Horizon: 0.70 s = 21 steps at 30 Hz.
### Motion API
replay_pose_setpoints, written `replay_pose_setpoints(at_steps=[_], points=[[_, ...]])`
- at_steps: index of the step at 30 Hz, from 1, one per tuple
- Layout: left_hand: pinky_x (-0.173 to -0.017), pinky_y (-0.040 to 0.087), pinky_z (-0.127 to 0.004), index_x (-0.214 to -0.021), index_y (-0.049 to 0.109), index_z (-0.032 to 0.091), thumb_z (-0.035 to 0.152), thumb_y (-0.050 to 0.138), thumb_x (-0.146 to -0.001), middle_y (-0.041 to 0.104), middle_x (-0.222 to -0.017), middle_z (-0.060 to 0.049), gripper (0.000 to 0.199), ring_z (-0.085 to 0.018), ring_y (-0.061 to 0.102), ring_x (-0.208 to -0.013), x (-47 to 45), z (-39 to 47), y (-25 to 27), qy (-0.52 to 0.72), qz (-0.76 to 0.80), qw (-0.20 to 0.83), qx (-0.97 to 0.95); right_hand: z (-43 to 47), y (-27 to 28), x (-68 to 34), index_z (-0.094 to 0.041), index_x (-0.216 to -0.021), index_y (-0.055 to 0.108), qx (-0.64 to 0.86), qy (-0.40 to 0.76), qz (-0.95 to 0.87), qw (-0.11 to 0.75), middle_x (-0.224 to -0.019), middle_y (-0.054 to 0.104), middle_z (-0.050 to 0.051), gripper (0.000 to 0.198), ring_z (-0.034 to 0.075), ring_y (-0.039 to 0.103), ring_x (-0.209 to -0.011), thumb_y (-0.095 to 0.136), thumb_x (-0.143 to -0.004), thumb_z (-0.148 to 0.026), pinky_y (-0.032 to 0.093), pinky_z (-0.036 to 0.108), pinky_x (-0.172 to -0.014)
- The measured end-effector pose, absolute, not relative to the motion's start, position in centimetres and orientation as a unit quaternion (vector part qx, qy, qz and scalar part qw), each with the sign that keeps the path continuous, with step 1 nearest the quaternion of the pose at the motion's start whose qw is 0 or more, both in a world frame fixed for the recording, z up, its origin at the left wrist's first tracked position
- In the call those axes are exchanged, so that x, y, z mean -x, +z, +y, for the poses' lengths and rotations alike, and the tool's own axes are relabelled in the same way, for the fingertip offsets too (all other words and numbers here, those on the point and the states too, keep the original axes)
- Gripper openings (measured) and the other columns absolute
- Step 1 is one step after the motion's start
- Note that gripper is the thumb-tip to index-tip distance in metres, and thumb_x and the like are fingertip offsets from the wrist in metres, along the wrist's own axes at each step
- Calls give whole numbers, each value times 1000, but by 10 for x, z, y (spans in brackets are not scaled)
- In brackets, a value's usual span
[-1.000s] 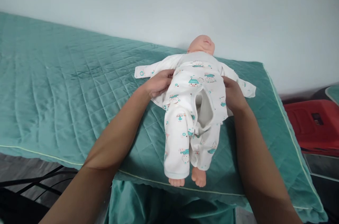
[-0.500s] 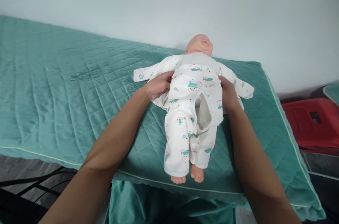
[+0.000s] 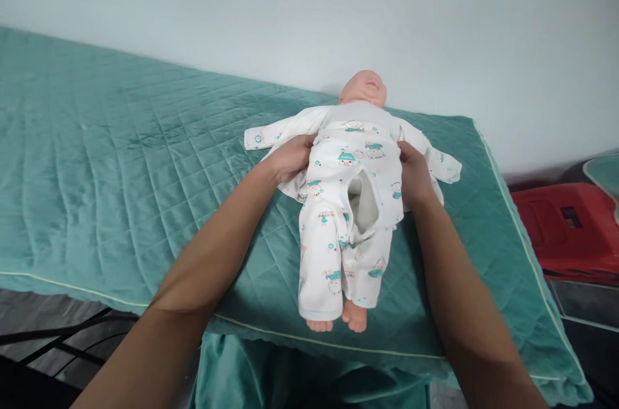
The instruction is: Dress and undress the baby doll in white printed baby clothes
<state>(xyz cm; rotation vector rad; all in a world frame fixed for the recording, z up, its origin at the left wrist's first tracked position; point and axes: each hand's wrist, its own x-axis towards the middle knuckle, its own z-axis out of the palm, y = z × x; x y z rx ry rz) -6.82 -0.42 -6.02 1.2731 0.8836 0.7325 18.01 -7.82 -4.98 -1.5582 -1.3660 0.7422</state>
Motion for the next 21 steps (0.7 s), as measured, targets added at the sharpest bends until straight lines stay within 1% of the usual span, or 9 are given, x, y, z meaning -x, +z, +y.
replay_pose_setpoints(at_steps=[3, 6, 9, 12, 14, 17, 19, 21], points=[[-74, 57, -33, -79, 69, 15, 9, 66, -67, 72, -75, -3, 14, -20, 70, -78, 68, -4, -62, 333, 359, 708, -509, -82, -44, -176, -26, -81, 56, 629, 300, -557, 452, -84, 66, 4, 21, 26, 59, -88, 59, -79, -46, 51, 38, -78], [-80, 58, -35, -85, 72, 14, 5, 67, -62, 75, -82, -5, 25, -22, 72, -84, 65, -5, -66, 354, 335, 722, -491, -80, -45, -178, -25, -76, 54, 622, 286, -563, 464, -76, 62, 2, 26, 23, 56, -80, 62, -78, -49, 49, 37, -74], [-90, 57, -39, -92, 74, 14, 9, 68, -65, 78, -91, -6, 29, -25, 73, -94, 61, -8, -67, 375, 321, 719, -490, -77, -49, -182, -23, -71, 54, 606, 250, -576, 488, -72, 58, 0, 29, 19, 53, -74, 66, -76, -49, 47, 34, -72], [-98, 54, -42, -101, 74, 16, 13, 72, -68, 78, -101, -7, 33, -27, 71, -105, 60, -9, -67, 372, 308, 721, -497, -76, -53, -184, -23, -70, 56, 615, 202, -586, 488, -72, 57, -1, 29, 19, 52, -74, 64, -79, -49, 46, 33, -72], [-101, 53, -43, -107, 74, 19, 16, 74, -70, 78, -109, -7, 37, -28, 69, -112, 61, -8, -67, 367, 303, 715, -513, -76, -55, -183, -22, -74, 60, 625, 181, -585, 485, -75, 59, 0, 25, 20, 53, -76, 62, -82, -46, 45, 33, -73], [-103, 52, -43, -112, 73, 21, 23, 77, -73, 76, -115, -7, 40, -28, 66, -118, 61, -5, -68, 364, 303, 693, -544, -78, -58, -182, -22, -87, 66, 631, 167, -584, 482, -81, 64, 1, 19, 21, 58, -82, 58, -84, -39, 46, 33, -77], [-102, 53, -43, -112, 72, 21, 26, 77, -74, 76, -116, -7, 39, -28, 66, -118, 61, -5, -69, 363, 309, 678, -560, -78, -59, -183, -22, -95, 69, 638, 157, -584, 477, -85, 68, 1, 21, 21, 60, -84, 56, -85, -34, 46, 33, -77], [-98, 54, -43, -109, 73, 20, 27, 76, -74, 76, -113, -8, 36, -29, 67, -114, 60, -6, -69, 382, 333, 646, -571, -79, -58, -184, -22, -100, 70, 660, 143, -576, 461, -85, 70, 1, 23, 21, 61, -82, 54, -84, -30, 45, 32, -74]])
